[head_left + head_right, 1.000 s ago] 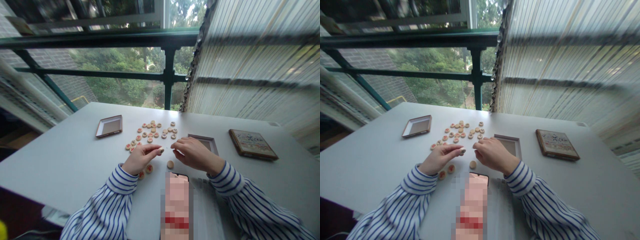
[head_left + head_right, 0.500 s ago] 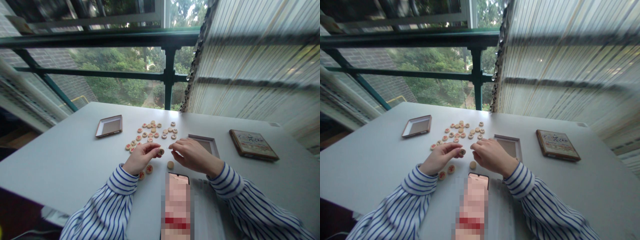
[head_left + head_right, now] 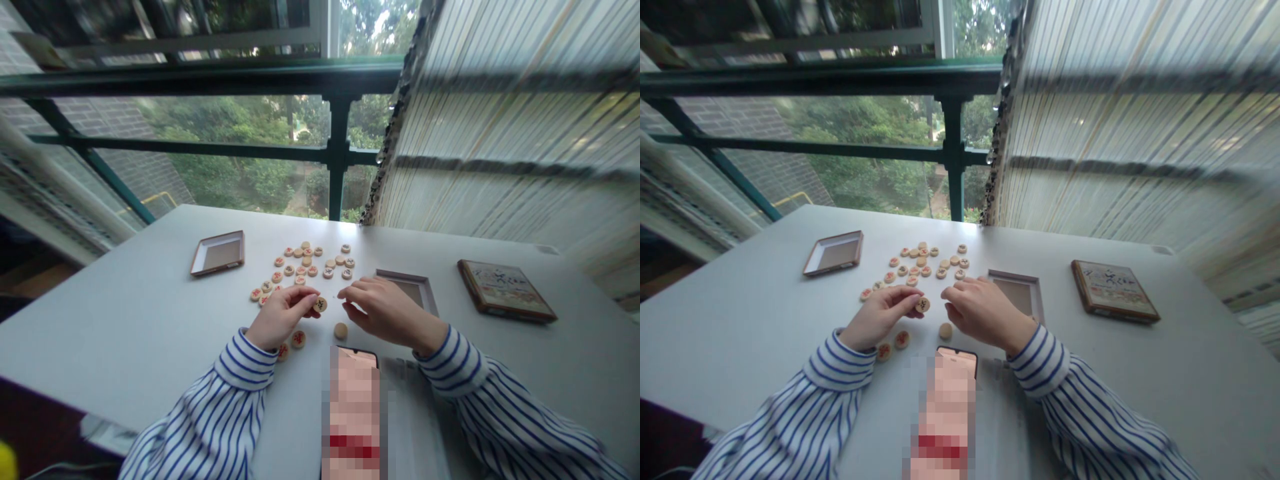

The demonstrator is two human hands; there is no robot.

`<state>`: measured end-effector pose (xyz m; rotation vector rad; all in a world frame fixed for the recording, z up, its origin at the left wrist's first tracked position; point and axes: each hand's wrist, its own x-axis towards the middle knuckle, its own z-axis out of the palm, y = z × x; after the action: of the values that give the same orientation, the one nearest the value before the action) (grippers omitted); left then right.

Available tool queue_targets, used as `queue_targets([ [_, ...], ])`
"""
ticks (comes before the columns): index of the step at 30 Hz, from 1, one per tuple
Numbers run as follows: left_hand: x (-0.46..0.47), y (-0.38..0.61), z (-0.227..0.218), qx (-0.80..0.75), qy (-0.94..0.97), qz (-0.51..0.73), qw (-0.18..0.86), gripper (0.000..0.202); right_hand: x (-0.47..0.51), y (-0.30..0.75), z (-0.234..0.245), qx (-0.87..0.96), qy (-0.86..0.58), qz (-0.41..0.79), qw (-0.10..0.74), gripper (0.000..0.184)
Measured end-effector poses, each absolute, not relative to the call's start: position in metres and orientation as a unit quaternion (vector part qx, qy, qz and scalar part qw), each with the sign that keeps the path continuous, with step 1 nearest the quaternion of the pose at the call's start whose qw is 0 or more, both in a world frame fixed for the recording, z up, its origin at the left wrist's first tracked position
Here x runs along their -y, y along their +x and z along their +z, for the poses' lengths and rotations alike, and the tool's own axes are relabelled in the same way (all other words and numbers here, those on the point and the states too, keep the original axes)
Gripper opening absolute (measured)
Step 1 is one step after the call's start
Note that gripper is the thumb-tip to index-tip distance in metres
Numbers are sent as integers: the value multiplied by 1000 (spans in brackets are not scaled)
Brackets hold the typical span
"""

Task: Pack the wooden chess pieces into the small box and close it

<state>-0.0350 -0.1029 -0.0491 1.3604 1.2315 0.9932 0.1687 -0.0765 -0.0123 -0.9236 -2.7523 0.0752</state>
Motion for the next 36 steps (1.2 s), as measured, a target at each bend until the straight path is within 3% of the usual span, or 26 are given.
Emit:
queue_targets([
  [19,104,-33,-49,-495,561,421,514,36,71,183,3,931,-333,19,144,19],
  [25,104,-26,-54,-500,585,437,465,37,70,189,9,924,-346,19,162,20],
  [36,106,-24,-46,-467,733,405,283,27,69,200,23,915,-372,-12,153,19],
])
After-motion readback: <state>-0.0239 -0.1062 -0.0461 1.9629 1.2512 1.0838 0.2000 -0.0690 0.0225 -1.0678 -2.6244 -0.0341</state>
